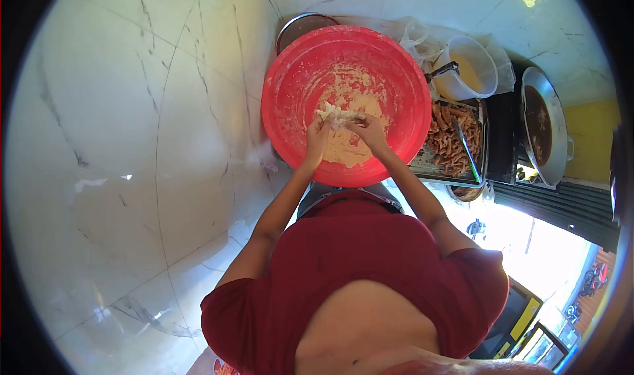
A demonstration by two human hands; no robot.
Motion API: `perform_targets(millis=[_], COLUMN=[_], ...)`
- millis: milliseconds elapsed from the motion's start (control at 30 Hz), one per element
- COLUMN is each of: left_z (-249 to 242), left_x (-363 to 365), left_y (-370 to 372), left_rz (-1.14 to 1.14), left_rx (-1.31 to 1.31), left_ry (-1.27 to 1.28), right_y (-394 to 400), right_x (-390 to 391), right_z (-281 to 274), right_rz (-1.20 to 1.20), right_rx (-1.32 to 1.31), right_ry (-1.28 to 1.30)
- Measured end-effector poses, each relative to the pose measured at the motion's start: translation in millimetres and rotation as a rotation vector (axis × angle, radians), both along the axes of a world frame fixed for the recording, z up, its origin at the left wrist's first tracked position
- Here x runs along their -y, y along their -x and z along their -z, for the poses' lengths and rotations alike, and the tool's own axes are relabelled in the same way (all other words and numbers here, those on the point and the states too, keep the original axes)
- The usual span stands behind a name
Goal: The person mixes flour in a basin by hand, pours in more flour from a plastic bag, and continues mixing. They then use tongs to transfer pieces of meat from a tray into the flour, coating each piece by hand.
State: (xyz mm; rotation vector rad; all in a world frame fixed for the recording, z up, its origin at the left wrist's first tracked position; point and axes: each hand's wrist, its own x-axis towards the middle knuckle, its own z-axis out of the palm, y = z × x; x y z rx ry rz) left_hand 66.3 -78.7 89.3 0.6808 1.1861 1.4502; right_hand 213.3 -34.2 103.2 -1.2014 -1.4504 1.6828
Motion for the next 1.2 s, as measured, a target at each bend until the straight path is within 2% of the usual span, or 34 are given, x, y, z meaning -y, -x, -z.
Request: perform_targets(millis=[67,167,333,433,533,667,733,867,933,1033,1067,1133,1200], left_z=[-7.7,-27.7,-17.6,-19.1,-26.1,-17.9,-26.5,-38.7,-23.5,-9.4,-5.8,-19.5,-24.9], left_x=[-1.4,6.1,4.6,-0.9,1.1,3.3,5.7,8.4,6.1,3.1,3.2,1.4,-0.7], left_y=[-0.9,-4.5,-11.9,-11.2,-5.2,-0.8,-2.8,-7.9,-10.4,-3.3,-0.5,-8.3,-9.4], left_rz=[-0.008,0.067,0.186,0.247,0.322,0.275,0.265,0.261,0.263,0.341,0.378,0.194,0.097], left_rx=[-0.085,-0.168,-0.203,-0.262,-0.421,-0.563,-0.526,-0.462,-0.344,-0.265,-0.253,-0.094,0.000], left_ry=[-0.042,0.032,-0.037,-0.031,0.020,-0.059,-0.028,-0.002,-0.074,-0.055,-0.026,-0.030,-0.015], right_y=[-4.7,-8.8,-9.1,-14.6,-14.9,-13.5,-12.7,-13.4,-11.9,-12.1,-10.4,-3.4,-8.1], right_x=[-2.5,-8.0,-17.9,-20.2,-16.8,-13.7,-13.8,-19.6,-24.9,-24.2,-22.6,-17.1,-17.1], right_z=[-2.4,-1.9,5.7,11.1,17.6,-4.6,-11.9,-0.4,4.3,-2.5,-7.3,-25.5,-21.1], right_rz=[0.022,0.030,-0.075,-0.074,-0.051,-0.044,-0.018,-0.091,-0.122,-0.161,-0.088,0.056,0.015], right_rx=[-0.009,-0.082,-0.181,-0.050,-0.002,-0.192,-0.293,-0.172,-0.139,-0.163,-0.219,-0.327,-0.219], right_ry=[-0.083,-0.117,-0.180,-0.194,-0.128,0.018,0.170,-0.021,-0.090,-0.015,0.028,0.114,-0.008])
